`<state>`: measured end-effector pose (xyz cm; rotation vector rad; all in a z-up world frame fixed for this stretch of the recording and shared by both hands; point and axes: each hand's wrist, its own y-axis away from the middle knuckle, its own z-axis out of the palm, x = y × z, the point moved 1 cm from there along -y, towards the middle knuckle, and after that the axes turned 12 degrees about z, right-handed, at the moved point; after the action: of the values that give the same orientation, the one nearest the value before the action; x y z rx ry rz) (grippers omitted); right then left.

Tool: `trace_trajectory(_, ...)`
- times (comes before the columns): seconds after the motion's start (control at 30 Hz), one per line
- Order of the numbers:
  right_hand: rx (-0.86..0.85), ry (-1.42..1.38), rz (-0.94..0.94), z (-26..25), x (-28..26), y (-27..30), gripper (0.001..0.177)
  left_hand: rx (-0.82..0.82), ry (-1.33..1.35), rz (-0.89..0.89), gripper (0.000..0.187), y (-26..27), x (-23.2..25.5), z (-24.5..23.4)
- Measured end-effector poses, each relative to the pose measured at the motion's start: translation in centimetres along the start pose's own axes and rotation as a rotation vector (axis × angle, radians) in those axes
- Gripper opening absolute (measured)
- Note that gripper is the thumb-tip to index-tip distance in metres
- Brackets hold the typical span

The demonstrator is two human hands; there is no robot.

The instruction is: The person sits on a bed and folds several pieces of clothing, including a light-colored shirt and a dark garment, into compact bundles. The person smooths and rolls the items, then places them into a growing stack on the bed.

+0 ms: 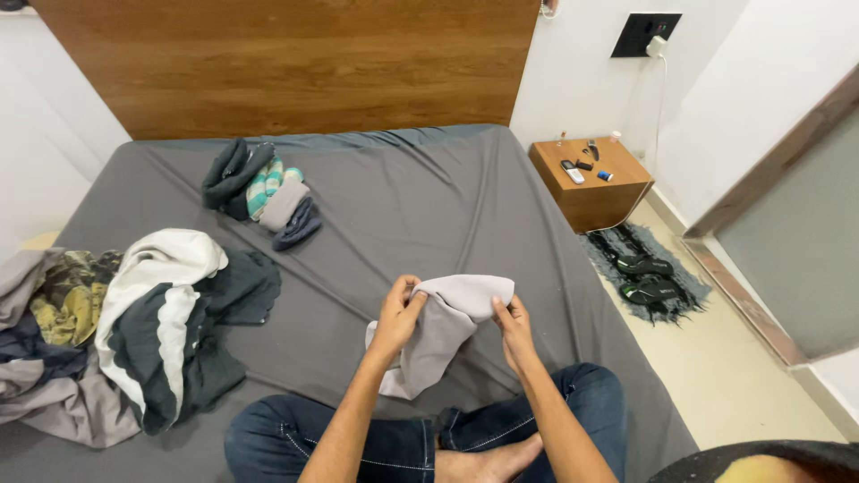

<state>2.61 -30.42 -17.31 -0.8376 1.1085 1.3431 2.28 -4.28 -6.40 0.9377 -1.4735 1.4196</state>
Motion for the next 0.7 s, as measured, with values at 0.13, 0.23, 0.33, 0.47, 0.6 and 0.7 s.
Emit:
trace_trajectory(0.13,-0.082,-0.206,0.002,0.9,-3.6,1.2,0.037,0.128,0.141,0.041,0.018,-0.4,0.2,-0.6)
trace_trajectory(0.23,-0.160,-0.326,-0.001,2.7,-6.8,2.5,0.036,0.281,0.030,0.040,0.028,0.4,1.3,0.2)
trace_trajectory(0.33,-0.247,-0.437,0.030,4.1,-9.7,3.8,0.036,0.257,-0.266,0.223,0.056,2.5,1.5,1.4)
trace_trajectory(0.47,-0.254,-0.458,0.003,4.5,-12.4,5.0,0.041,0.054,-0.533,0.281,0.103,7.5,-2.0,1.5)
trace_trajectory(0.6,-0.281,-0.485,0.091,3.6,-13.0,5.3,0.046,-0.211,-0.681,-0.322,0.078,10.8,-8.5,-0.5)
trace_trajectory(0.7,-0.225,-0.456,0.135,3.2,-13.4,4.5,0.046,-0.461,-0.817,-0.366,0.036,7.3,-9.7,-3.6)
